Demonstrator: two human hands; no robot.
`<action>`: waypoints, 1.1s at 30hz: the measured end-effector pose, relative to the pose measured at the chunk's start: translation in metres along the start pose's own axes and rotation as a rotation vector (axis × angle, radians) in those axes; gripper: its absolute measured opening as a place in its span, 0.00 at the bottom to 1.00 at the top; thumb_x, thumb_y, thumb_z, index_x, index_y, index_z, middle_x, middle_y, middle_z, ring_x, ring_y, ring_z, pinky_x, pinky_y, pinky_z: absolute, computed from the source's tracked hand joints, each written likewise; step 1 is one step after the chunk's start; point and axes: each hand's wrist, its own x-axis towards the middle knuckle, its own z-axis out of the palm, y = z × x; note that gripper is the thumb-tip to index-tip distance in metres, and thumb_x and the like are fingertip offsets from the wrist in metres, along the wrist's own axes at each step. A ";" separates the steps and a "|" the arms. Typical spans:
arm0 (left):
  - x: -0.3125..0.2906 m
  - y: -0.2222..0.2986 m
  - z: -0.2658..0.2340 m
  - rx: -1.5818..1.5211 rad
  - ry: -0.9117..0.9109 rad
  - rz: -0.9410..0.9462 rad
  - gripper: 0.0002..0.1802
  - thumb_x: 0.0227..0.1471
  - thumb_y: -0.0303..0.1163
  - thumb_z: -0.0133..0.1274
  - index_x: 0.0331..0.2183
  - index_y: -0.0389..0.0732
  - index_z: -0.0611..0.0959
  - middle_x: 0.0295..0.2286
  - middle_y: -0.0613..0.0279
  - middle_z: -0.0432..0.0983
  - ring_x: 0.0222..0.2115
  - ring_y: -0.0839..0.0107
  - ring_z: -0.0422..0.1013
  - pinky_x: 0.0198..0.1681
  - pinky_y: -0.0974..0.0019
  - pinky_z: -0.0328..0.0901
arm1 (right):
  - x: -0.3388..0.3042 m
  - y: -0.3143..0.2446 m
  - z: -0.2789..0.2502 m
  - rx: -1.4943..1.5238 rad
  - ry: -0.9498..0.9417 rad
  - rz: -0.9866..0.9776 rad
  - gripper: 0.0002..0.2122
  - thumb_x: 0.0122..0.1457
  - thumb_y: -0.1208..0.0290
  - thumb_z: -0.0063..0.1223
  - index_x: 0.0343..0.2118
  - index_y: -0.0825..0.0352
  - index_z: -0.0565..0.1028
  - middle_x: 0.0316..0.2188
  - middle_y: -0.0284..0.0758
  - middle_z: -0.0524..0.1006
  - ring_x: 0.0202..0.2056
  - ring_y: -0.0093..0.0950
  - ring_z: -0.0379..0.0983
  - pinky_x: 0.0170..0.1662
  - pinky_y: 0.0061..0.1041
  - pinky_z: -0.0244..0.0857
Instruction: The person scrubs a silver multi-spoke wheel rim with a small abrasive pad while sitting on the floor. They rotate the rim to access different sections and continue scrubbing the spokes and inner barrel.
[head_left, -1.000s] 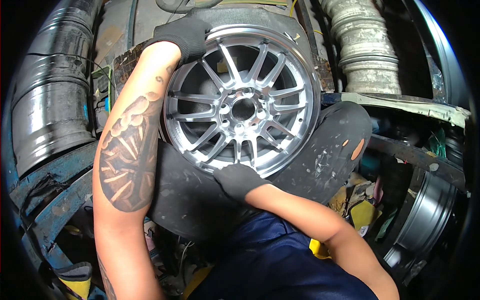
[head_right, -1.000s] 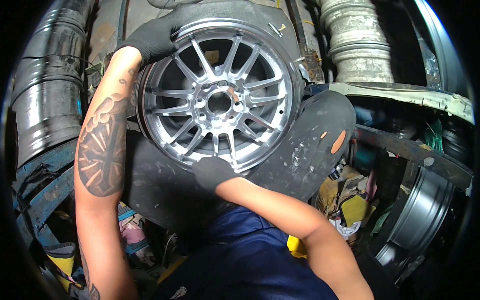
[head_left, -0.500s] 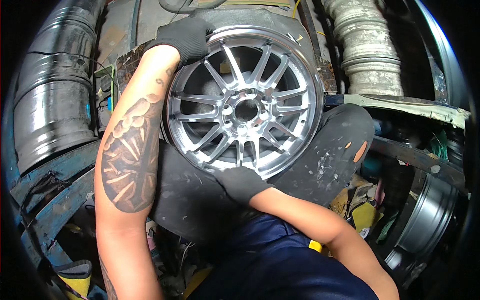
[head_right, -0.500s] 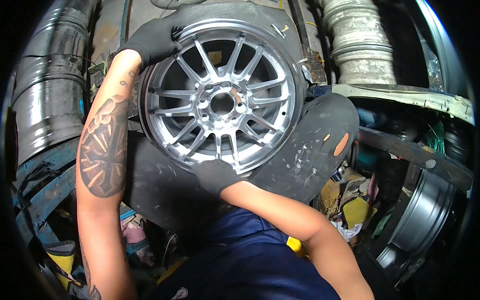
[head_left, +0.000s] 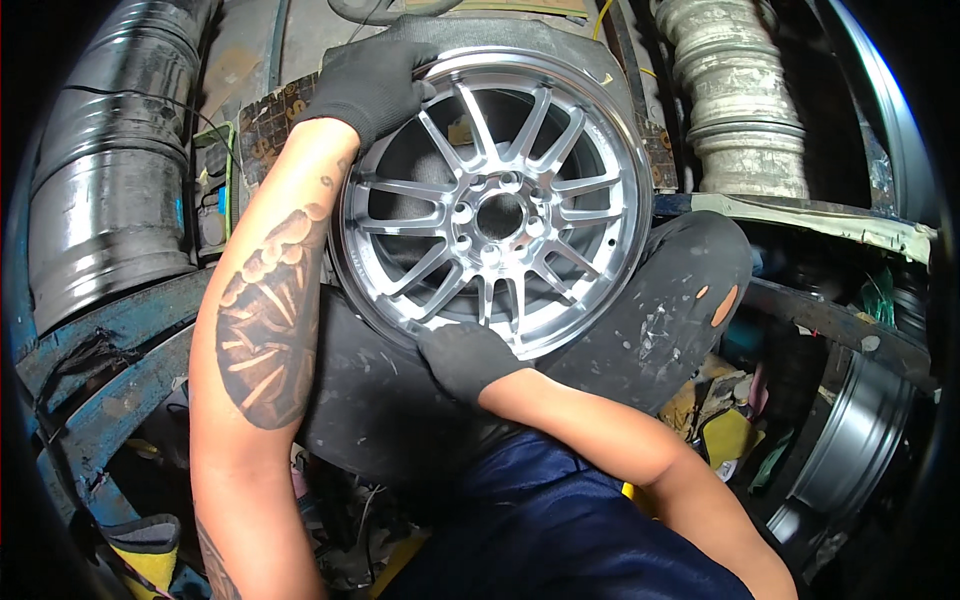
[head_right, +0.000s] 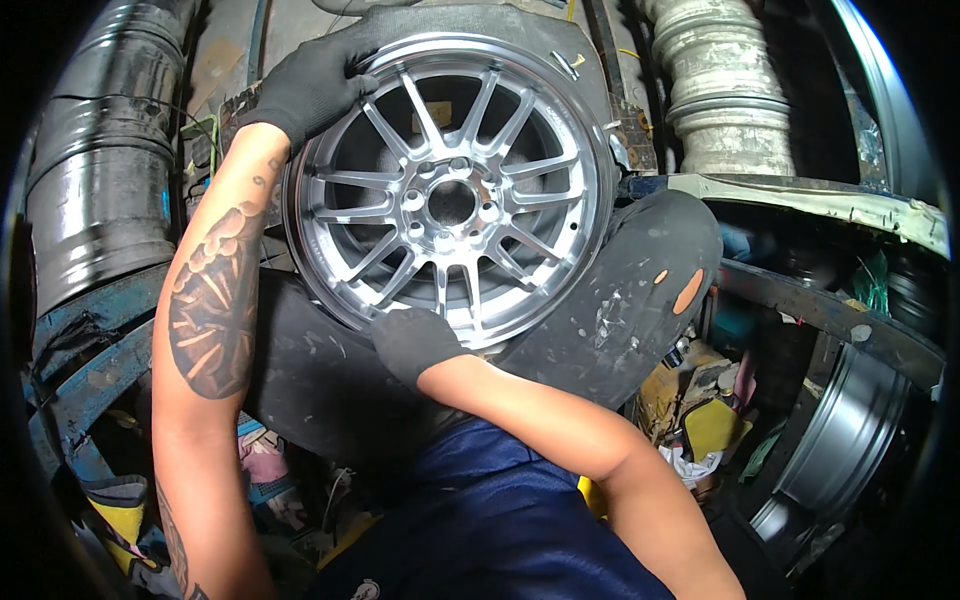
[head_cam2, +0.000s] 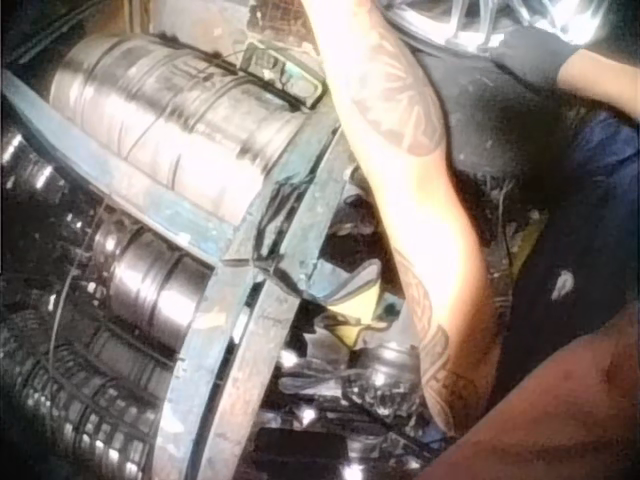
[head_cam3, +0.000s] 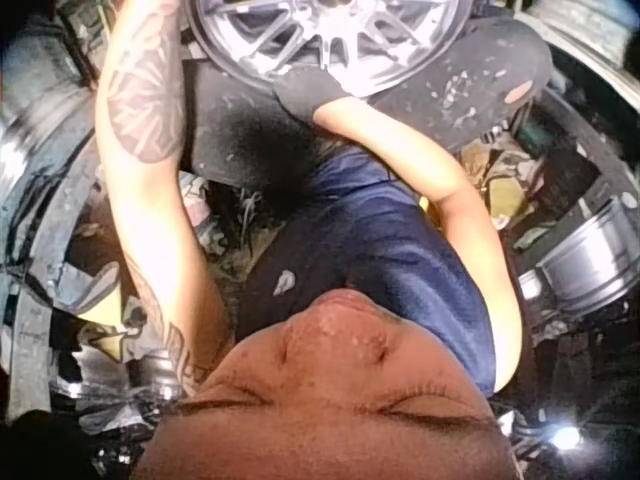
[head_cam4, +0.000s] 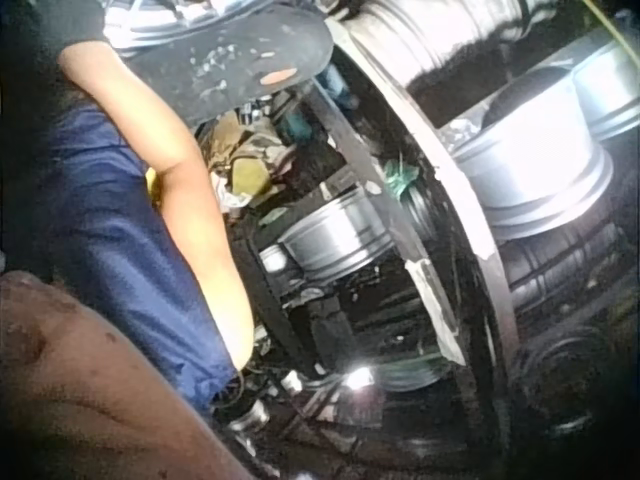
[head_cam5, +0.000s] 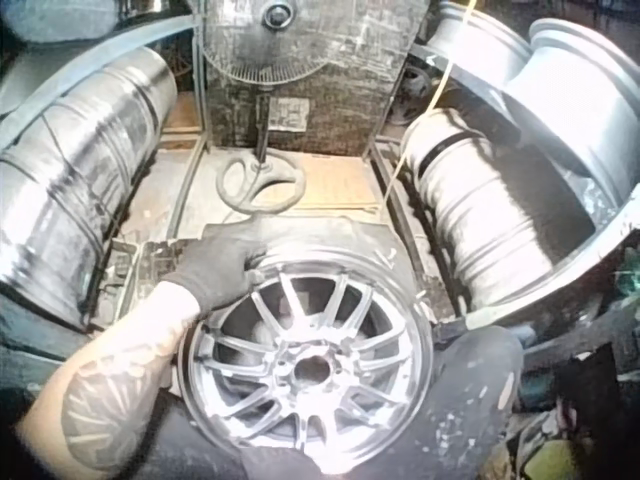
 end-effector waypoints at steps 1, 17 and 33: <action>-0.003 -0.001 0.000 0.010 0.004 -0.011 0.20 0.55 0.41 0.63 0.49 0.48 0.85 0.40 0.53 0.84 0.43 0.52 0.80 0.50 0.51 0.73 | -0.002 -0.002 -0.002 0.009 0.061 -0.021 0.12 0.64 0.71 0.47 0.40 0.69 0.83 0.40 0.48 0.84 0.43 0.44 0.83 0.47 0.42 0.76; 0.012 0.000 -0.004 0.025 -0.093 -0.005 0.22 0.54 0.44 0.62 0.51 0.54 0.84 0.44 0.52 0.83 0.47 0.48 0.78 0.53 0.49 0.72 | -0.008 -0.001 -0.016 -0.128 -0.150 -0.061 0.12 0.64 0.72 0.44 0.47 0.70 0.73 0.33 0.47 0.82 0.34 0.46 0.82 0.37 0.44 0.74; 0.011 0.007 -0.007 0.077 -0.114 -0.046 0.23 0.54 0.40 0.64 0.52 0.49 0.83 0.42 0.52 0.84 0.46 0.50 0.79 0.52 0.50 0.72 | -0.038 0.018 0.012 0.037 0.119 -0.048 0.08 0.62 0.71 0.47 0.39 0.68 0.74 0.30 0.47 0.81 0.36 0.48 0.80 0.42 0.46 0.73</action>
